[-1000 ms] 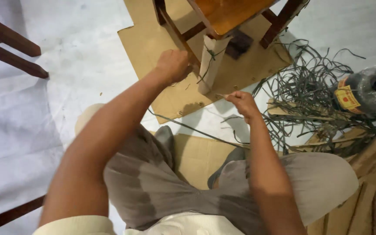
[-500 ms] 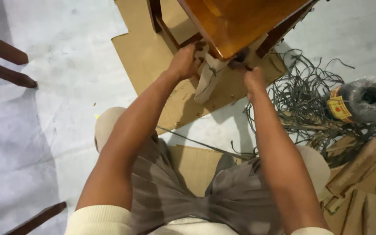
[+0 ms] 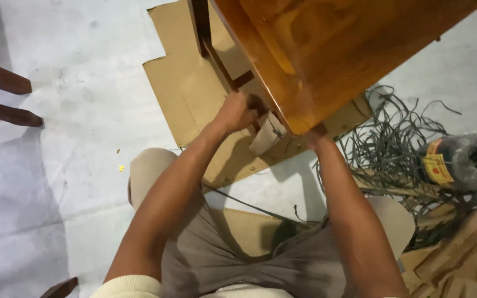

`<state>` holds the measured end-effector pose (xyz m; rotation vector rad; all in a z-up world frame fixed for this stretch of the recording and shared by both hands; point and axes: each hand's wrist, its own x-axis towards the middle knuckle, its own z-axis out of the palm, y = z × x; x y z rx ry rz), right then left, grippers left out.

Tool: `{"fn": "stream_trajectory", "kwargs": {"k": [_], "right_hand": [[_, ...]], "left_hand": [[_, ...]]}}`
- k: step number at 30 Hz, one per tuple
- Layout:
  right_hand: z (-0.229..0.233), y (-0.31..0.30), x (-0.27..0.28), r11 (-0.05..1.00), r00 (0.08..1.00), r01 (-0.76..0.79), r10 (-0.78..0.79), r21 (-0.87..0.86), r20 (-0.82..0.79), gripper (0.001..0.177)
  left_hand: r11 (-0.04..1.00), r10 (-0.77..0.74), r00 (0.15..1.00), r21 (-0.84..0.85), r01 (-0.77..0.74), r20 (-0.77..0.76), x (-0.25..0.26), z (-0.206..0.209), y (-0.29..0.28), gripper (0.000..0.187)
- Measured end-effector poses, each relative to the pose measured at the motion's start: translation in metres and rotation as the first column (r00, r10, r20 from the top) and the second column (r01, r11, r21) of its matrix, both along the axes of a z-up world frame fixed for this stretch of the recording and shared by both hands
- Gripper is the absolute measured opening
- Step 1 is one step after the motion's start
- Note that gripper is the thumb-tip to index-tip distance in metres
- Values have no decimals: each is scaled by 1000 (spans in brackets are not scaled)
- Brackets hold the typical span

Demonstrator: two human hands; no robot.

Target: The person wraps protective cardboard around the legs of a wooden table and secures them with plastic straps.

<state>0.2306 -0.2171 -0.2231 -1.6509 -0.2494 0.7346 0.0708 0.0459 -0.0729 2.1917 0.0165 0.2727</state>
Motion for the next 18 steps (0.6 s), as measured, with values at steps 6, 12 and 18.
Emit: {"fn": "stream_trajectory", "kwargs": {"k": [6,12,18], "right_hand": [[47,-4,-18,1000,1000,-13,12,-23,-23,63],[65,-17,-51,989,992,111,-116,97,45,36],[109,-19,-100,974,969,227,-228,-27,-91,8]], "left_hand": [[985,170,915,30,-171,-366,-40,0,-7,20],[926,308,867,-88,-368,-392,-66,16,-31,22],[902,385,882,-93,-422,-271,-88,21,-57,21]]}}
